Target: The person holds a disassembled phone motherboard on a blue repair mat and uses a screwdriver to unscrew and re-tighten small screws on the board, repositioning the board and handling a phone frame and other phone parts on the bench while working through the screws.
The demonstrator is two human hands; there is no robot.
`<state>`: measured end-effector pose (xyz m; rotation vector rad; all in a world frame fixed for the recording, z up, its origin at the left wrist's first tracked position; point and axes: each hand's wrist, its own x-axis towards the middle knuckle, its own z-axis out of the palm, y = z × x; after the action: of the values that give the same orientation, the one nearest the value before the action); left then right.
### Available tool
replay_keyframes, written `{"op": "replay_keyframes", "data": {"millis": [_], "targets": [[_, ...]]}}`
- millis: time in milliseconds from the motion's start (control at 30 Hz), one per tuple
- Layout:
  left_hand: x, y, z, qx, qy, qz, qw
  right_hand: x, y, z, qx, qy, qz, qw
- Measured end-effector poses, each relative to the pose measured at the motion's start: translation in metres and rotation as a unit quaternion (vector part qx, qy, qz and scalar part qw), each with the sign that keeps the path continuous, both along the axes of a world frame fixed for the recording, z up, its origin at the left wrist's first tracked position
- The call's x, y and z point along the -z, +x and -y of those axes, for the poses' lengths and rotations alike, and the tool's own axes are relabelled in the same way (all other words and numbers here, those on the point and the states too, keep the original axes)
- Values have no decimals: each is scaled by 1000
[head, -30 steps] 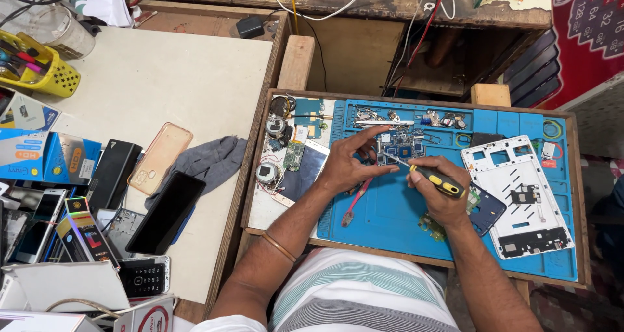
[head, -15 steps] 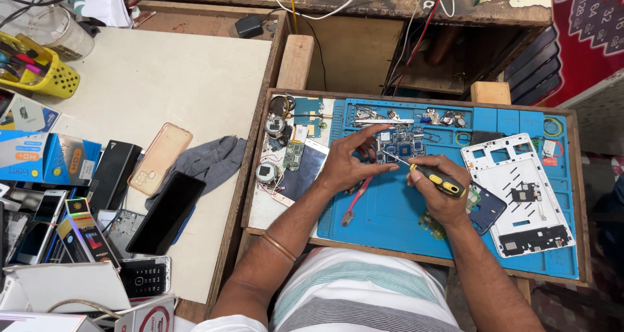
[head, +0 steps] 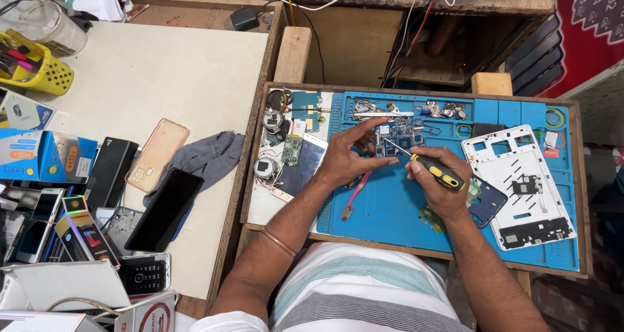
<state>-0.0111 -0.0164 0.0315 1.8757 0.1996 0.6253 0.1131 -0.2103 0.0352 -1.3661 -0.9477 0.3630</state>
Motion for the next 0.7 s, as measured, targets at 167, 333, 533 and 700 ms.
{"op": "replay_keyframes", "data": {"millis": [167, 333, 533, 700], "targets": [[-1, 0, 0, 0, 11, 1, 1000, 2, 1, -1, -8, -2, -4, 1000], [-1, 0, 0, -1, 7, -4, 1000, 2, 4, 1, -20, -20, 15, 999], [-1, 0, 0, -1, 4, 1, 1000, 1, 1, -1, -7, -21, -10, 1000], [-2, 0, 0, -8, 9, -43, 999, -1, 5, 2, -21, -37, 25, 999]]}}
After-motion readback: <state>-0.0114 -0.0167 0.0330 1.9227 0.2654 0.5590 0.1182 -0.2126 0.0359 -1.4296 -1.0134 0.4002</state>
